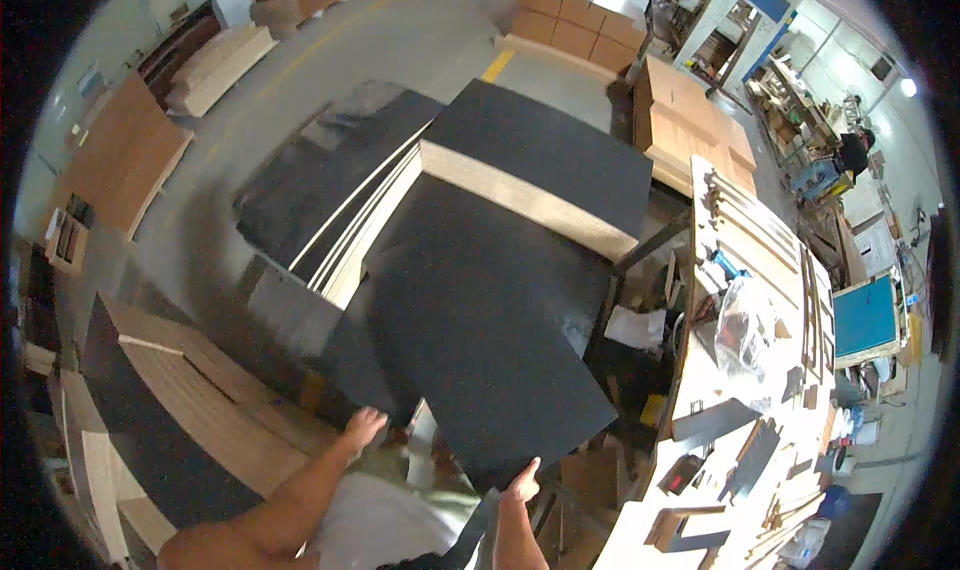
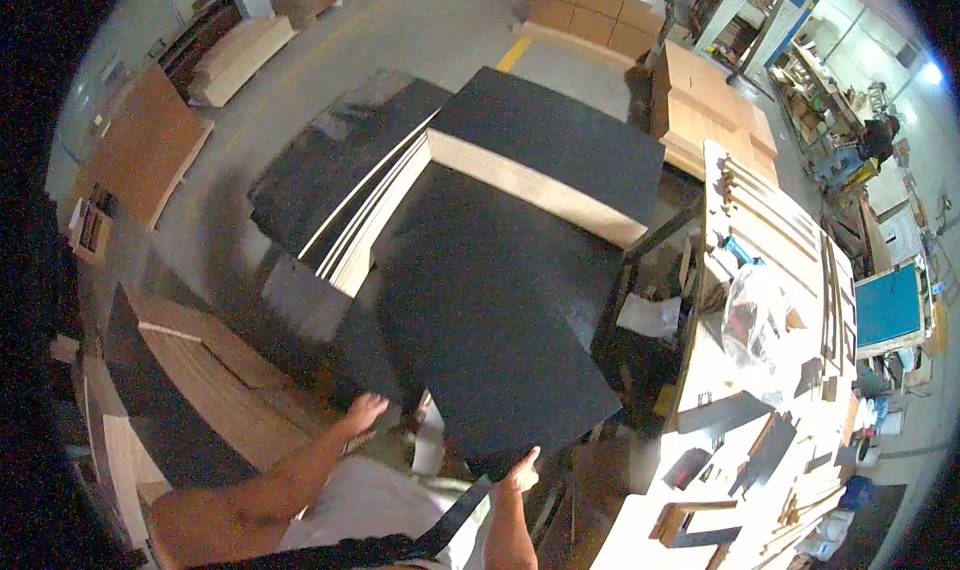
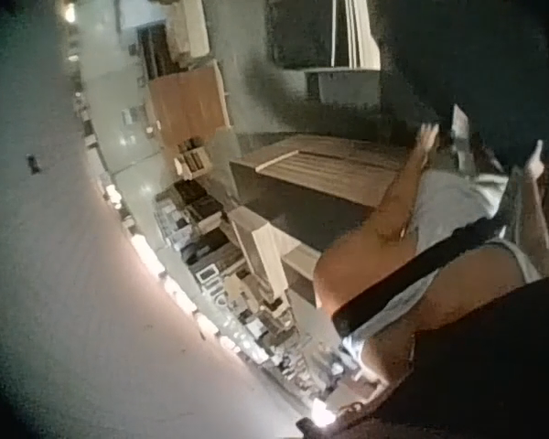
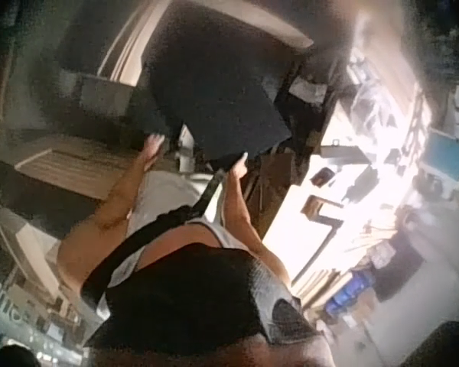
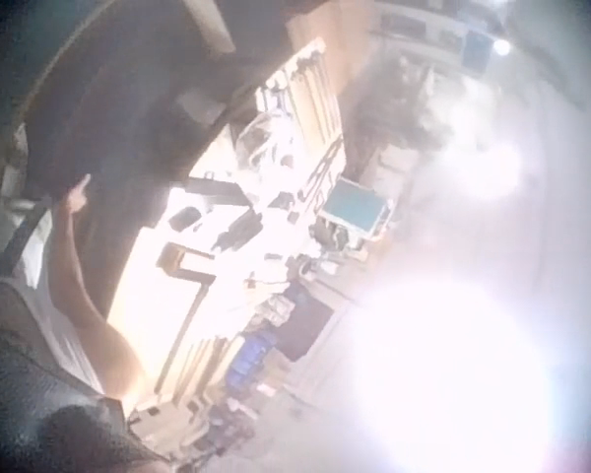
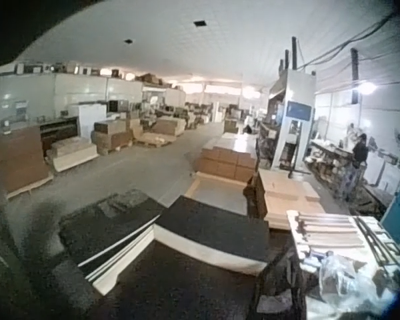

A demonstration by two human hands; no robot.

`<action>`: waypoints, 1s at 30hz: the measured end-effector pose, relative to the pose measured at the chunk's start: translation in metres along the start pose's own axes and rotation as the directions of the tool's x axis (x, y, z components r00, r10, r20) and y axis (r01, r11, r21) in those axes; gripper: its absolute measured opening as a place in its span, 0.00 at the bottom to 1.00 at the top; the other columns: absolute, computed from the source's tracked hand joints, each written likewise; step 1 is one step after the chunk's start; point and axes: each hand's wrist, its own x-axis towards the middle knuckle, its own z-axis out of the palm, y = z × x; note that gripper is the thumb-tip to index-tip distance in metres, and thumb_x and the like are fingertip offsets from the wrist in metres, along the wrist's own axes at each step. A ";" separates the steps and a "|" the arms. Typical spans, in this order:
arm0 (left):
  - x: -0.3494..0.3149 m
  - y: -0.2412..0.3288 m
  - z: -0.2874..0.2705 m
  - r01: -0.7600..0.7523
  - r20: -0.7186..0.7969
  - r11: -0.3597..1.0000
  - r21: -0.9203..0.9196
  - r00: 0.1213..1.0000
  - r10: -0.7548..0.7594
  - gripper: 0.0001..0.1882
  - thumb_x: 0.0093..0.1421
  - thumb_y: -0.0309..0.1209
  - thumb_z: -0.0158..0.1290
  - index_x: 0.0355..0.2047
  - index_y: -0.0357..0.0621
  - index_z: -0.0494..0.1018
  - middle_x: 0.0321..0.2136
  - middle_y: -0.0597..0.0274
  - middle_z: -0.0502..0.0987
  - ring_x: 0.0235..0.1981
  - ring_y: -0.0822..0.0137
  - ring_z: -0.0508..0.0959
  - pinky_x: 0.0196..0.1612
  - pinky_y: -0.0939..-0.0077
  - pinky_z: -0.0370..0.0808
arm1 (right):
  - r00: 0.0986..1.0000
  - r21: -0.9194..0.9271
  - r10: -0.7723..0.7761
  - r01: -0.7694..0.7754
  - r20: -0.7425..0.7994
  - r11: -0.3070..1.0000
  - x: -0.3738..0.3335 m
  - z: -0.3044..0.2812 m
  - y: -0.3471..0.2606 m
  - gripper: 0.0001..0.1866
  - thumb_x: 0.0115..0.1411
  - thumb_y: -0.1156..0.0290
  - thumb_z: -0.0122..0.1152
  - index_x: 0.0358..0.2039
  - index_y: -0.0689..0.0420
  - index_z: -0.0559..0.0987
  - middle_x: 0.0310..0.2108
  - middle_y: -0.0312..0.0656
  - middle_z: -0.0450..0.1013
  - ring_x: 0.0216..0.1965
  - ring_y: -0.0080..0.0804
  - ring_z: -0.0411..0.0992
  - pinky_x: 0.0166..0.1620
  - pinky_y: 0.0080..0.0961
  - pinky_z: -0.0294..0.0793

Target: The person places a black wood panel into a jig, positions trim pieces along its edges, and secures them with a nail gun. The person then carries the completed panel to a stack and retrieves another panel to repeat the process.

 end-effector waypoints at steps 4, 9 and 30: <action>0.066 0.051 -0.026 0.442 -0.019 0.804 -0.397 0.872 -0.489 0.31 0.59 0.52 0.59 0.46 0.30 0.76 0.47 0.39 0.79 0.52 0.46 0.78 0.52 0.56 0.74 | 0.975 -0.141 -0.079 0.050 -0.208 0.989 -0.042 -0.038 0.019 0.44 0.56 0.31 0.61 0.31 0.71 0.83 0.29 0.54 0.81 0.28 0.51 0.77 0.40 0.47 0.75; 0.114 0.053 -0.024 0.739 0.407 0.398 -0.543 0.646 -0.645 0.34 0.61 0.55 0.58 0.60 0.50 0.65 0.57 0.57 0.71 0.59 0.51 0.69 0.59 0.43 0.68 | 0.895 -0.178 -0.183 0.118 -0.407 0.977 -0.107 -0.076 0.040 0.42 0.59 0.35 0.61 0.33 0.74 0.81 0.30 0.57 0.80 0.28 0.51 0.76 0.38 0.46 0.75; -0.004 0.140 0.004 0.806 0.485 0.158 -0.571 0.486 -0.727 0.42 0.62 0.70 0.39 0.66 0.56 0.66 0.65 0.67 0.69 0.61 0.57 0.71 0.66 0.54 0.64 | 0.708 0.272 -0.204 0.497 -0.676 0.824 -0.230 -0.252 0.182 0.26 0.59 0.68 0.67 0.15 0.58 0.58 0.15 0.27 0.51 0.20 0.16 0.49 0.23 0.27 0.47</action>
